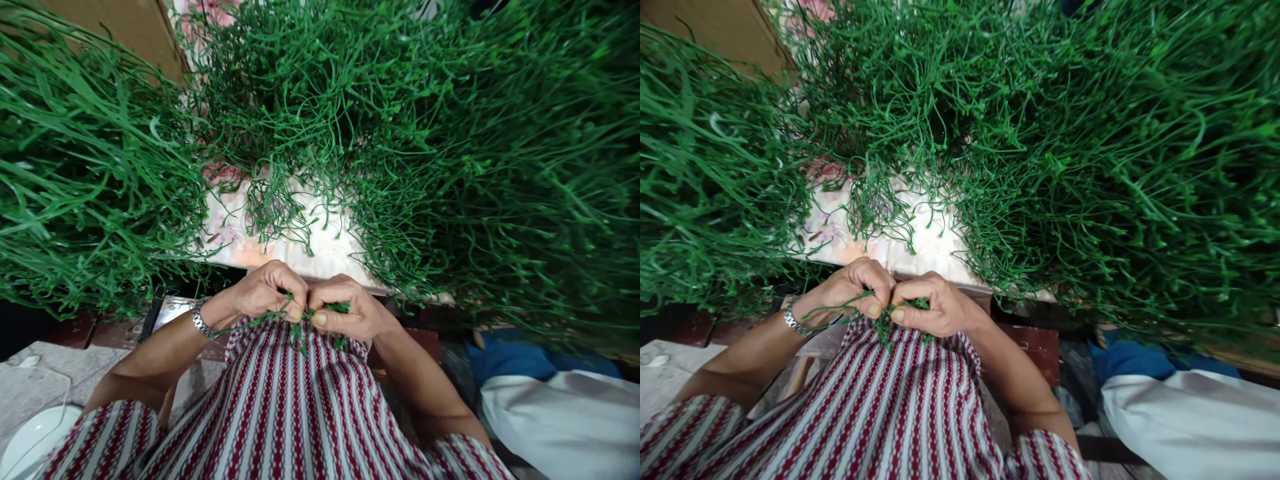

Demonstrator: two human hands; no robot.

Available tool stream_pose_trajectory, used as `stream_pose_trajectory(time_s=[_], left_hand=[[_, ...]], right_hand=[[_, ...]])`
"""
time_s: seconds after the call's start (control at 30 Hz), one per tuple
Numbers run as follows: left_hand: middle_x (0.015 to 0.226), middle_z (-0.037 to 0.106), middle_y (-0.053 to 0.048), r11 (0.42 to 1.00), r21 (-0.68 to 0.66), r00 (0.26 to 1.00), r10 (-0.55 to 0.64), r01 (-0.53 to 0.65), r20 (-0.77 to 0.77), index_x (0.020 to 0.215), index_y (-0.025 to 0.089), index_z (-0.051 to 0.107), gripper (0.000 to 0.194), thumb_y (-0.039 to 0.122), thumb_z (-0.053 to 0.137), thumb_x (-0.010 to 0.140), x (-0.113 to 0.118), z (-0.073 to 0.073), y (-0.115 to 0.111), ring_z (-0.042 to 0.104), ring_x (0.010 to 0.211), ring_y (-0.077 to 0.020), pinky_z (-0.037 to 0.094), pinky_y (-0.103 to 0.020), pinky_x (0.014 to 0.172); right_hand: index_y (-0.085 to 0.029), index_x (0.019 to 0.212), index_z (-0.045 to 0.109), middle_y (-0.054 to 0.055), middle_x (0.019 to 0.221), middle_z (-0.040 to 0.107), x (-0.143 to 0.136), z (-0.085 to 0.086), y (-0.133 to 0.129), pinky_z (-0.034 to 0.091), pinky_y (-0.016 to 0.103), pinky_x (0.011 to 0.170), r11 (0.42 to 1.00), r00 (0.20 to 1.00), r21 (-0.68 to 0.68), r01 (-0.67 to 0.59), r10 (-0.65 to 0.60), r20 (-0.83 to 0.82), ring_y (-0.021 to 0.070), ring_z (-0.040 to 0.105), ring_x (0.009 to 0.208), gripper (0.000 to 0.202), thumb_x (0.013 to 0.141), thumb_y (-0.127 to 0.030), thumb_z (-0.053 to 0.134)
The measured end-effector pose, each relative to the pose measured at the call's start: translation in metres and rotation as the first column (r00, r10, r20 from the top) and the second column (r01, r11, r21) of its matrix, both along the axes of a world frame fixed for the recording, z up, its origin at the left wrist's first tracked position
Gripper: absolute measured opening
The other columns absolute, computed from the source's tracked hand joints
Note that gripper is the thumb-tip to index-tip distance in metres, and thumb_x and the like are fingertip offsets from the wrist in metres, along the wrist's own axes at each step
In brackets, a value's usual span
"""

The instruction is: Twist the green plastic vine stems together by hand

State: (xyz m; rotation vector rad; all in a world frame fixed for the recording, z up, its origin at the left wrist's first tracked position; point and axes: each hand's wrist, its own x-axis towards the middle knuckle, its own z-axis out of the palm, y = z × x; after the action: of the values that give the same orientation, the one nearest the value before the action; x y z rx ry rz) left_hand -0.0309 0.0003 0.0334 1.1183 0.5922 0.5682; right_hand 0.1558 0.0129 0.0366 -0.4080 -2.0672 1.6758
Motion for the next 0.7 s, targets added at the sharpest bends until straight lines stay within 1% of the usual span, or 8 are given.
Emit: stream_pose_trajectory(time_s=[0.1,0.2,0.27,0.33,0.43,0.53,0.6,0.7], left_hand=[[0.042,0.050,-0.003,0.999,-0.016,0.999,0.030,-0.030,0.025,0.045,0.015,0.063,0.038,0.049,0.070,0.059,-0.002,-0.006,-0.002,0.040,0.042,-0.0108,0.033,-0.026,0.043],[0.043,0.049,-0.003,0.986,-0.055,0.984,0.160,-0.156,0.079,0.044,0.015,0.061,0.037,0.048,0.072,0.057,-0.008,-0.010,-0.002,0.040,0.041,-0.0106,0.032,-0.026,0.042],[0.046,0.048,-0.003,0.965,-0.048,0.964,0.261,-0.259,0.048,0.046,0.015,0.060,0.036,0.046,0.072,0.058,-0.013,-0.010,0.001,0.039,0.042,-0.0102,0.032,-0.026,0.042],[0.049,0.049,-0.002,0.948,0.028,0.948,0.317,-0.316,-0.016,0.051,0.014,0.061,0.033,0.043,0.071,0.062,-0.014,-0.007,0.004,0.040,0.046,-0.0099,0.031,-0.024,0.043],[0.054,0.051,-0.001,0.938,0.213,0.951,0.298,-0.274,-0.085,0.057,0.013,0.060,0.029,0.038,0.067,0.070,-0.010,0.001,0.008,0.042,0.051,-0.0094,0.034,-0.022,0.048],[0.052,0.046,0.001,0.911,0.336,0.942,0.301,-0.238,-0.150,0.055,0.013,0.057,0.032,0.037,0.063,0.075,-0.002,0.007,0.006,0.038,0.050,-0.0078,0.032,-0.020,0.047],[0.050,0.042,0.002,0.909,0.337,0.931,0.318,-0.247,-0.178,0.053,0.013,0.054,0.035,0.038,0.062,0.075,0.003,0.008,0.003,0.035,0.049,-0.0070,0.030,-0.019,0.045],[0.052,0.043,0.002,0.905,0.307,0.908,0.364,-0.293,-0.206,0.052,0.012,0.054,0.036,0.039,0.063,0.074,0.006,0.004,-0.001,0.036,0.050,-0.0072,0.030,-0.019,0.047]], right_hand=[[-0.017,0.063,0.048,-0.003,0.051,0.045,0.003,-0.001,-0.001,0.033,0.020,0.047,0.997,1.000,-0.080,-0.014,0.013,-0.004,0.0066,0.038,0.046,0.032,0.086,-0.039,0.048],[-0.017,0.061,0.047,-0.001,0.053,0.047,0.011,0.000,-0.002,0.036,0.023,0.049,0.990,0.998,-0.137,0.015,-0.023,-0.057,0.0086,0.043,0.048,0.037,0.086,-0.045,0.048],[-0.017,0.063,0.048,0.000,0.055,0.048,0.017,0.003,0.001,0.038,0.024,0.051,0.985,0.986,-0.052,0.162,-0.165,-0.037,0.0100,0.046,0.051,0.032,0.085,-0.040,0.051],[-0.017,0.067,0.050,0.000,0.060,0.050,0.020,0.007,0.004,0.040,0.025,0.055,0.936,0.942,0.113,0.333,-0.335,-0.004,0.0113,0.048,0.057,0.023,0.085,-0.032,0.053],[-0.017,0.071,0.053,0.008,0.086,0.057,0.014,0.011,0.007,0.044,0.031,0.071,0.849,0.899,0.318,0.421,-0.438,-0.023,0.0160,0.054,0.081,0.014,0.084,-0.024,0.053],[-0.016,0.073,0.052,0.012,0.107,0.055,0.004,0.007,0.006,0.044,0.033,0.081,0.851,0.913,0.340,0.401,-0.402,-0.072,0.0177,0.054,0.097,0.011,0.084,-0.018,0.052],[-0.017,0.075,0.050,0.010,0.100,0.058,-0.002,0.001,0.005,0.045,0.030,0.079,0.860,0.909,0.297,0.415,-0.406,-0.093,0.0152,0.057,0.090,0.009,0.084,-0.016,0.052],[-0.018,0.079,0.048,0.005,0.085,0.059,-0.004,-0.007,0.002,0.045,0.026,0.070,0.836,0.875,0.272,0.476,-0.481,-0.051,0.0125,0.057,0.077,0.009,0.083,-0.019,0.055]])
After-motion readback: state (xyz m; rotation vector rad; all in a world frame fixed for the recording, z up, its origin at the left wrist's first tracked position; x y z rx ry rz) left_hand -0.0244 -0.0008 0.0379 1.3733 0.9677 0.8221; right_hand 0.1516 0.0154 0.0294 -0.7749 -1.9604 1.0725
